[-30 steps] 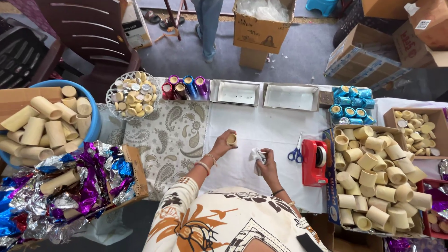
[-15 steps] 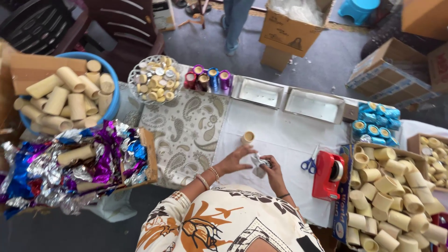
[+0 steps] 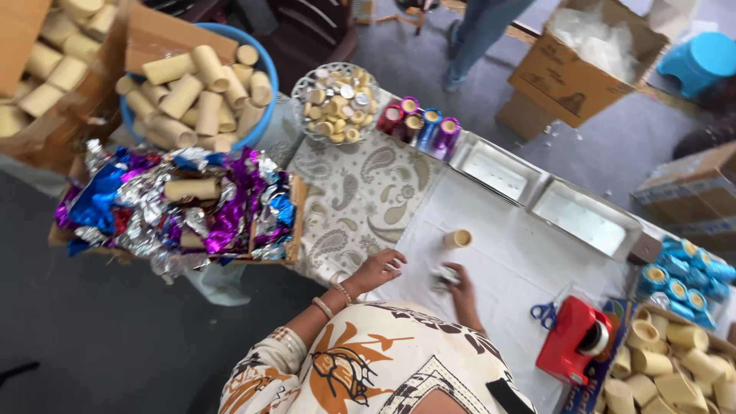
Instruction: The person arranges small, colorful cylindrical objects on a table, then picks up a beige cardboard tube and wraps it with a sheet of purple foil. They place the wrapped tube on the table and continue to handle other foil sheets and tubes.
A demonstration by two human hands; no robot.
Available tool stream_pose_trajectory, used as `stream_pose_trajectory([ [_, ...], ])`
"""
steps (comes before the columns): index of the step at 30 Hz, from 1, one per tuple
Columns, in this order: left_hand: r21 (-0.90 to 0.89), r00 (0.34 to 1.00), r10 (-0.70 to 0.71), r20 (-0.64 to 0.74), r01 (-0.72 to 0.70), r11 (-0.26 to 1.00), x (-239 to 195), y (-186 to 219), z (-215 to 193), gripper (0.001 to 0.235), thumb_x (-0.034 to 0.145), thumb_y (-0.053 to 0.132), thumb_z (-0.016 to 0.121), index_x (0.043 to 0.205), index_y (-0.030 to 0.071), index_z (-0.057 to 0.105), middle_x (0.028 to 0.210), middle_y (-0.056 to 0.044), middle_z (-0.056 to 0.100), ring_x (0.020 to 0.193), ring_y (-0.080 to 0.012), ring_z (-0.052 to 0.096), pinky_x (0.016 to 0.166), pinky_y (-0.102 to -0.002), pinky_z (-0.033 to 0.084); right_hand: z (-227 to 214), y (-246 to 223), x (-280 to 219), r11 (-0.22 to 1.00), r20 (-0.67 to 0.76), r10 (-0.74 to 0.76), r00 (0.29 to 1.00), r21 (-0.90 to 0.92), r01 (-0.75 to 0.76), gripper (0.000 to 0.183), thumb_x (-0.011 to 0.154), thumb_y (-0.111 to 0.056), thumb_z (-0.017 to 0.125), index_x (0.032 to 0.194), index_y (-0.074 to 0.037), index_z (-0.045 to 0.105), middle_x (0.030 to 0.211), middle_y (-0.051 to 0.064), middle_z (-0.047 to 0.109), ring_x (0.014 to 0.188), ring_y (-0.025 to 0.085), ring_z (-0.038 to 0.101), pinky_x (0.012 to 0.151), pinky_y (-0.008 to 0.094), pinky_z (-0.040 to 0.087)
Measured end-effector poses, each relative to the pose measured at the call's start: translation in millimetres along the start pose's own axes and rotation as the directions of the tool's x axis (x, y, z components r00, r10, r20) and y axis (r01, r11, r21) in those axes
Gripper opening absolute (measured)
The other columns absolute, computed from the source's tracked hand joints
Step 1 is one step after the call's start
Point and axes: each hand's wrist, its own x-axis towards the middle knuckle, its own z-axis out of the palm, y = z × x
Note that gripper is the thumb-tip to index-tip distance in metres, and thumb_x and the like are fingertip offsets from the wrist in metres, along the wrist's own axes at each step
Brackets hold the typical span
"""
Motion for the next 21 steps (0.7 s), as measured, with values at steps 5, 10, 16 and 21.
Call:
stream_pose_trajectory([
  [5, 0.171, 0.964, 0.045, -0.263, 0.000, 0.985, -37, -13, -53, 0.018, 0.089, -0.001, 0.067, 0.105, 0.005, 0.068, 0.104, -0.004, 0.069, 0.092, -0.0147, 0.072, 0.078, -0.029, 0.062, -116, 34, -28, 0.869, -0.411, -0.239, 0.880, -0.494, 0.005, 0.045, 0.087, 0.015, 0.052, 0.126, -0.003, 0.063, 0.128, 0.013, 0.056, 0.107, 0.024, 0.066, 0.084, 0.034, 0.062],
  [10, 0.334, 0.887, 0.110, -0.448, 0.052, 0.941, -66, 6, -91, 0.014, 0.089, -0.002, 0.068, 0.101, 0.005, 0.070, 0.095, -0.006, 0.071, 0.084, -0.0167, 0.072, 0.071, -0.029, 0.061, -198, 76, -60, 0.117, -0.331, -0.517, 0.789, -0.941, -0.318, 0.053, 0.095, -0.014, 0.066, 0.146, -0.008, 0.056, 0.144, 0.009, 0.054, 0.146, 0.034, 0.045, 0.125, 0.051, 0.039],
  [16, 0.388, 0.845, 0.153, -0.513, 0.069, 0.919, -88, 22, -107, 0.015, 0.088, -0.003, 0.067, 0.101, 0.005, 0.068, 0.095, -0.006, 0.070, 0.080, -0.0178, 0.071, 0.069, -0.029, 0.059, -213, 119, -50, 0.058, -0.410, -0.364, 0.836, -0.906, -0.419, 0.065, 0.091, -0.040, 0.068, 0.148, -0.011, 0.053, 0.150, 0.026, 0.047, 0.141, 0.047, 0.039, 0.113, 0.060, 0.021],
  [21, 0.493, 0.796, 0.259, -0.548, 0.057, 0.868, -104, 27, -122, 0.014, 0.090, 0.000, 0.068, 0.104, 0.005, 0.068, 0.095, -0.008, 0.072, 0.079, -0.0196, 0.071, 0.067, -0.030, 0.058, -160, 68, -36, 0.351, -0.563, -0.489, 0.666, -0.826, -0.440, 0.053, 0.100, -0.019, 0.068, 0.144, 0.001, 0.046, 0.150, 0.017, 0.042, 0.143, 0.048, 0.038, 0.111, 0.063, 0.018],
])
